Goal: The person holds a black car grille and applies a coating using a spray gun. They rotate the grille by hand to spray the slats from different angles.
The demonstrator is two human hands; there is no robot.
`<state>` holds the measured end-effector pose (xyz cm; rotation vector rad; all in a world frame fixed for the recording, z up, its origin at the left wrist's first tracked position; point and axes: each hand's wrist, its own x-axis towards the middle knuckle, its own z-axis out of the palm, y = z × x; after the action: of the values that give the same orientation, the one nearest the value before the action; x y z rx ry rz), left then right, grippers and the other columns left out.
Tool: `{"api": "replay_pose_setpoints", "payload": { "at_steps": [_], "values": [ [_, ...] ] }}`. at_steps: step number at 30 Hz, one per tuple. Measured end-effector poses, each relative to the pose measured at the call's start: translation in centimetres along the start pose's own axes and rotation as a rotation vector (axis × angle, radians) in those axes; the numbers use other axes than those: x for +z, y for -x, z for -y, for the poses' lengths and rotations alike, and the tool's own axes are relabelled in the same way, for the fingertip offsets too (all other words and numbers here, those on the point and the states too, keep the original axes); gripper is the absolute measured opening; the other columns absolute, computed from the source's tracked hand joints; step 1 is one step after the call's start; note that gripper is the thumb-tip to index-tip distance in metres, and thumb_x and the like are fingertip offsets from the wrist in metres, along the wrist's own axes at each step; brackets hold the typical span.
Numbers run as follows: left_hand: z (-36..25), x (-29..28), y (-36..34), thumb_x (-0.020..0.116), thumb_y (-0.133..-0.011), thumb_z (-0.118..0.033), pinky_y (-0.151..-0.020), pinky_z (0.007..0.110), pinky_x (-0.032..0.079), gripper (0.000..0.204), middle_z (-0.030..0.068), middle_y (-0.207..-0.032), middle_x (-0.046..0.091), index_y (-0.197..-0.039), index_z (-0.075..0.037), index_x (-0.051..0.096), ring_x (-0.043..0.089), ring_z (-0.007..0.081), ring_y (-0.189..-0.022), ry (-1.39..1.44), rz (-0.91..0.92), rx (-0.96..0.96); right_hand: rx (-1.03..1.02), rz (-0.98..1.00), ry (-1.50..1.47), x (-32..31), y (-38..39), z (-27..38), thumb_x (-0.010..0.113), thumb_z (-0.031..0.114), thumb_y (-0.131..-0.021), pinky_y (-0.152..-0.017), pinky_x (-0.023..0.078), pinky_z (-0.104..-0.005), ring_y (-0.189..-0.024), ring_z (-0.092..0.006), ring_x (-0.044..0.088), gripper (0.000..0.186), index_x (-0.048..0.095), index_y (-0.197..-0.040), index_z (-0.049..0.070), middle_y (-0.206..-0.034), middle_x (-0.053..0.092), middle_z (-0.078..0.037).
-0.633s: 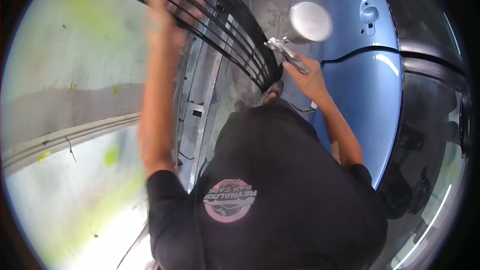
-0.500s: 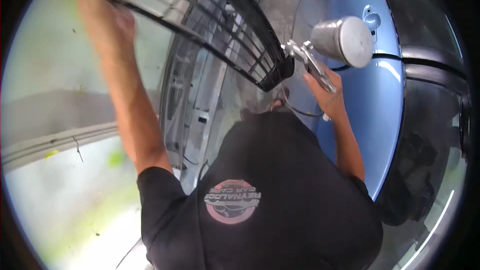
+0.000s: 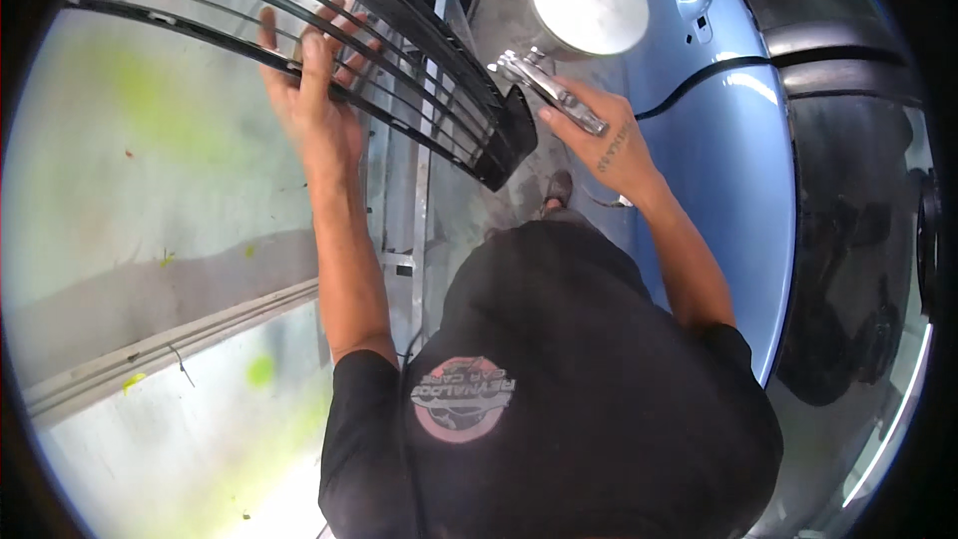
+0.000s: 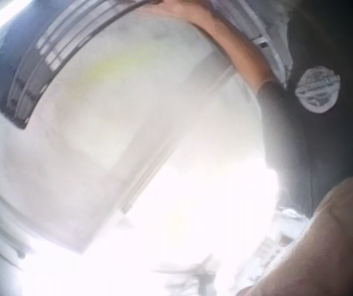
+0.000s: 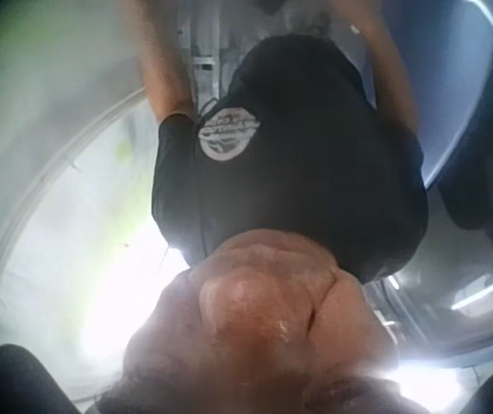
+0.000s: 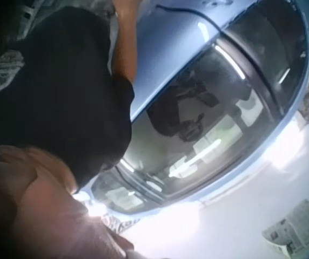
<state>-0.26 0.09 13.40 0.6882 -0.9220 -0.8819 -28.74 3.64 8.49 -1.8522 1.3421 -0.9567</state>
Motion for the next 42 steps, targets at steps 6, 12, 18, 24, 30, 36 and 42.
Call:
{"api": "replay_pose_setpoints", "payload": {
  "at_steps": [6,12,18,24,30,36,42],
  "values": [
    [11.1,-2.6,5.7,0.063,-0.100,-0.006,-0.095,0.038,0.056,0.022,0.0158,-0.115,0.071,-0.118,0.007,0.063,0.069,0.0229,-0.102,-0.176,-0.065,-0.181,-0.140,0.063,0.059,1.1,0.5,-1.2,0.074,0.021,-0.093,-0.076,0.051,-0.0365,-0.080,-0.0250,0.067,0.039,0.067,-0.122,-0.004,-0.091,0.071,-0.018],
    [10.4,-1.9,2.3,0.057,-0.101,-0.007,-0.080,0.029,0.051,0.016,0.0095,-0.105,0.074,-0.110,0.002,0.067,0.069,0.0154,-0.094,-0.367,-0.039,-0.176,-0.057,0.199,0.165,1.7,0.4,-2.1,0.074,0.021,-0.093,-0.082,0.053,-0.0384,-0.089,-0.0323,0.071,0.039,0.067,-0.122,-0.005,-0.100,0.072,-0.022],
    [2.9,0.1,-4.2,0.070,-0.096,-0.018,-0.085,0.034,0.056,0.030,0.0108,-0.109,0.075,-0.120,0.001,0.067,0.072,0.0188,-0.097,-0.320,0.170,0.055,-0.162,0.078,0.122,-0.2,1.1,0.0,0.073,0.024,-0.093,-0.081,0.053,-0.0389,-0.090,-0.0362,0.070,0.040,0.067,-0.121,-0.005,-0.100,0.072,-0.022],
    [12.0,-1.9,5.0,0.057,-0.098,0.004,-0.084,0.039,0.061,0.035,0.0188,-0.127,0.068,-0.133,0.006,0.056,0.072,0.0289,-0.106,-0.283,0.043,-0.214,-0.095,0.146,0.222,1.4,0.2,-2.8,0.073,0.024,-0.093,-0.080,0.053,-0.0416,-0.088,-0.0392,0.070,0.037,0.068,-0.121,-0.001,-0.099,0.072,-0.022],
    [12.2,-0.2,3.9,0.057,-0.098,0.004,-0.086,0.033,0.058,0.028,0.0138,-0.118,0.072,-0.126,0.004,0.061,0.072,0.0215,-0.100,-0.193,0.005,-0.179,-0.101,0.075,0.193,1.2,-0.6,-3.6,0.072,0.027,-0.093,-0.076,0.052,-0.0450,-0.086,-0.0409,0.069,0.035,0.069,-0.120,0.004,-0.093,0.071,-0.022],
    [10.4,-1.0,2.1,0.055,-0.101,0.000,-0.087,0.040,0.060,0.027,0.0189,-0.121,0.069,-0.127,0.004,0.058,0.071,0.0288,-0.103,-0.139,-0.012,-0.163,-0.043,0.199,0.311,0.9,-1.0,-4.1,0.071,0.027,-0.094,-0.075,0.051,-0.0453,-0.085,-0.0405,0.069,0.031,0.070,-0.116,0.005,-0.091,0.071,-0.022],
    [9.3,-1.9,1.5,0.057,-0.099,-0.001,-0.074,0.032,0.056,0.021,0.0125,-0.113,0.073,-0.120,-0.001,0.063,0.072,0.0209,-0.093,-0.124,-0.039,-0.150,-0.047,0.116,0.185,1.4,-1.2,-2.6,0.071,0.029,-0.093,-0.075,0.051,-0.0458,-0.083,-0.0415,0.067,0.033,0.070,-0.114,0.004,-0.088,0.070,-0.022]
  ]
}}
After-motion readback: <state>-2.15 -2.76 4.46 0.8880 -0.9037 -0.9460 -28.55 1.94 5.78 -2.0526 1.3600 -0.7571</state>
